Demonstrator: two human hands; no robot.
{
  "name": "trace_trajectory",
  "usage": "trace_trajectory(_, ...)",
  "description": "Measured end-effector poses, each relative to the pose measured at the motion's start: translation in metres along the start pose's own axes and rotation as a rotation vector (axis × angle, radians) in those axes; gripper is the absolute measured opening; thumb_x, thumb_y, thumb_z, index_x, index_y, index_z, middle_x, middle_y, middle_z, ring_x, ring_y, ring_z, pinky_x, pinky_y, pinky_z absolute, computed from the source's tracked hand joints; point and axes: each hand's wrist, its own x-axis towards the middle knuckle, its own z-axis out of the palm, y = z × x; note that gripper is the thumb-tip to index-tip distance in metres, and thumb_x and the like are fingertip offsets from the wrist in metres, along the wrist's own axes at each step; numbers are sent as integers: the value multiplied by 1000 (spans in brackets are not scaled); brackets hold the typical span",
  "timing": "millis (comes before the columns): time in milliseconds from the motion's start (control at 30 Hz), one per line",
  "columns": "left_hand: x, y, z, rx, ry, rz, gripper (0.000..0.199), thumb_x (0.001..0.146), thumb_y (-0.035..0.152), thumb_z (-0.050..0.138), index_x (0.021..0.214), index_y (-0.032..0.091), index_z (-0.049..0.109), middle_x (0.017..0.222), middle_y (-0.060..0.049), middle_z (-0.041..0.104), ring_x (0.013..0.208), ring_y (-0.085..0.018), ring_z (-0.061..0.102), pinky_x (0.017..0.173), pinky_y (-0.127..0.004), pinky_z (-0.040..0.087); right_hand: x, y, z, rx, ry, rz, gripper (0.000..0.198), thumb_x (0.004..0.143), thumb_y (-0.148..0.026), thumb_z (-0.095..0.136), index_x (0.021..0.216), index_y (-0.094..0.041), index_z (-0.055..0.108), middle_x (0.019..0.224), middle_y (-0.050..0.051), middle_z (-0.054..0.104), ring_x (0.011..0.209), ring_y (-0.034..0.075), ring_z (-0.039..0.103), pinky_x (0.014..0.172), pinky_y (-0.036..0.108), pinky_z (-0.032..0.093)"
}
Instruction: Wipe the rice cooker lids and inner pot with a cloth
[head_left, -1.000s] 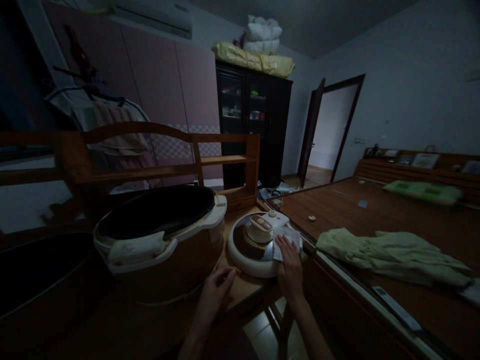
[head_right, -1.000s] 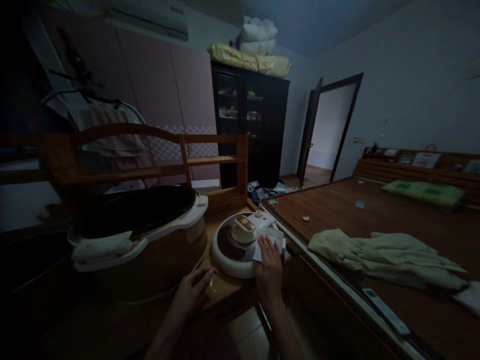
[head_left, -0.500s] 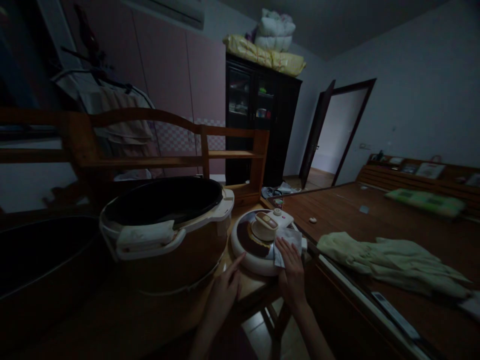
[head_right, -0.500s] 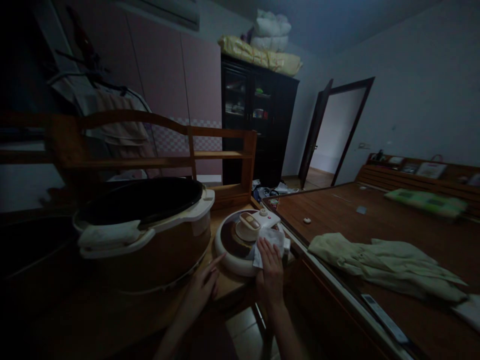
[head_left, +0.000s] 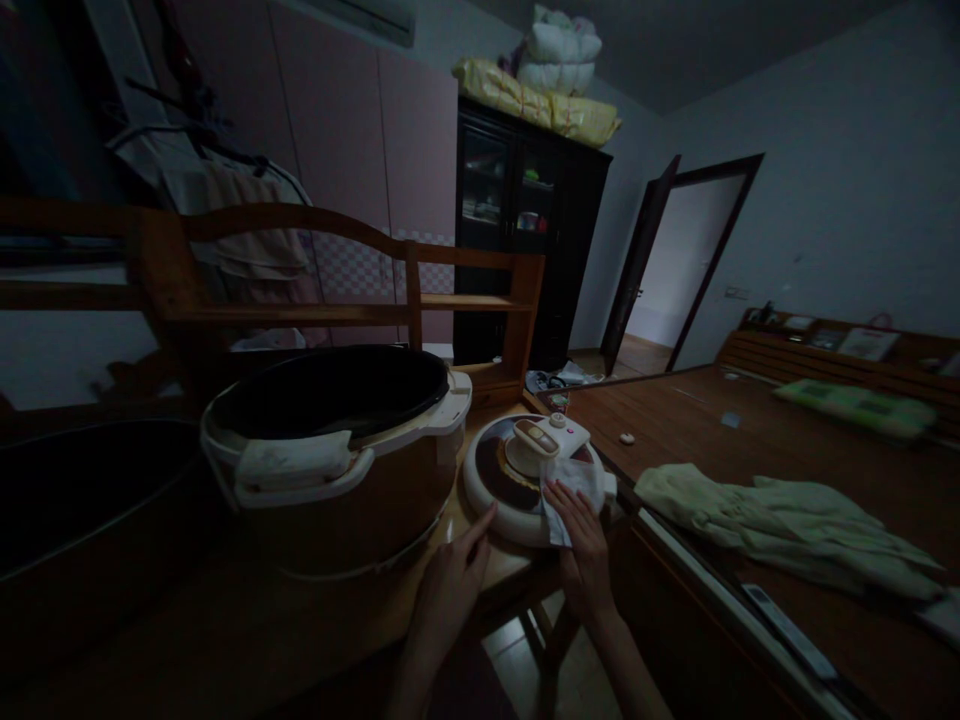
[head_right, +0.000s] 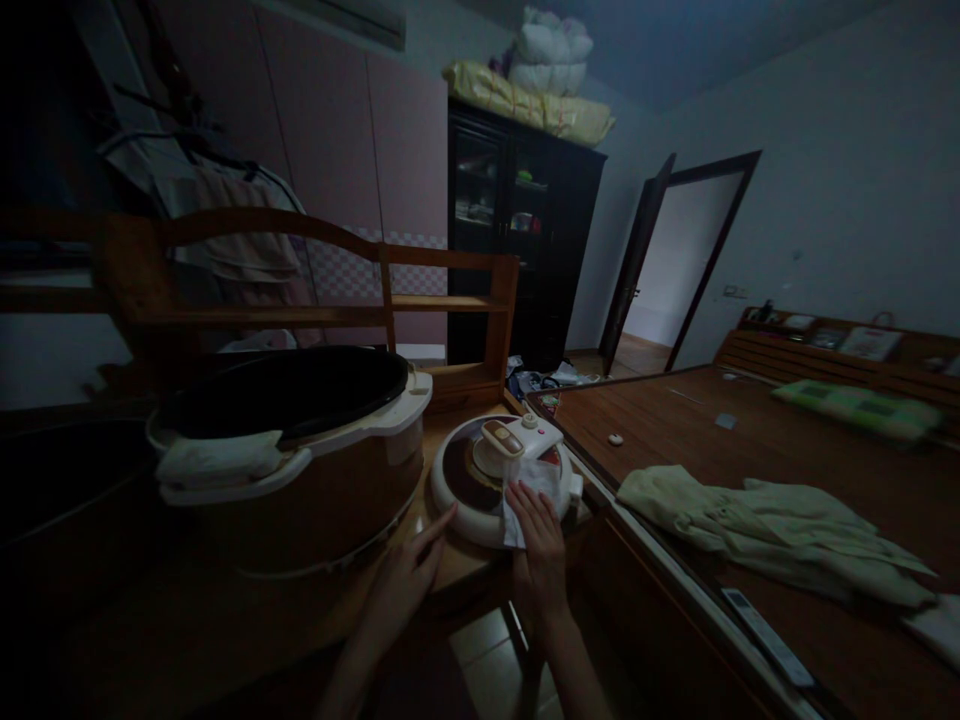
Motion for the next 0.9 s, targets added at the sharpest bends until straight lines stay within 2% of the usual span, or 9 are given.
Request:
trace_trajectory(167,3,-5,2,-89,-34,12,44,93,26,42,136,31,51,125,-6,66,111,-22,63,87,-30,47,-2,-2,-6,158,-22,31,52,91,-24,27,136,-25,52,142,4,50,134,24,41,113,51,26)
trace_trajectory(333,4,-5,3,-94,-15,31,42,94,26,41,133,35,54,124,-6,66,109,-21,64,89,-30,46,-3,-1,-14,320,-41,64,49,93,-34,24,125,-27,61,133,3,58,129,25,48,111,50,29)
trace_trajectory(500,3,-4,4,-83,-16,13,42,93,26,42,134,31,53,124,-7,66,106,-21,65,85,-30,48,-4,-3,-14,346,-50,68,47,93,-35,28,123,-26,63,132,3,60,127,26,50,111,49,30)
trace_trajectory(633,2,-3,3,-77,-10,20,43,93,25,43,135,32,52,126,-6,66,110,-21,64,88,-30,47,-4,-6,-12,376,-19,85,48,93,-36,29,122,-25,65,129,5,62,124,27,52,110,49,33)
trace_trajectory(800,3,-4,4,-66,-8,6,44,93,23,43,134,33,53,126,-5,66,110,-21,64,85,-29,47,-6,-10,-14,522,48,164,49,91,-40,31,109,-22,72,116,7,69,117,30,57,107,50,35)
trace_trajectory(900,3,-3,4,-49,2,7,44,92,23,44,134,33,52,123,-6,67,108,-21,64,83,-28,47,-14,-9,-13,612,150,317,44,90,-37,36,90,-21,77,99,7,74,104,29,64,102,48,41)
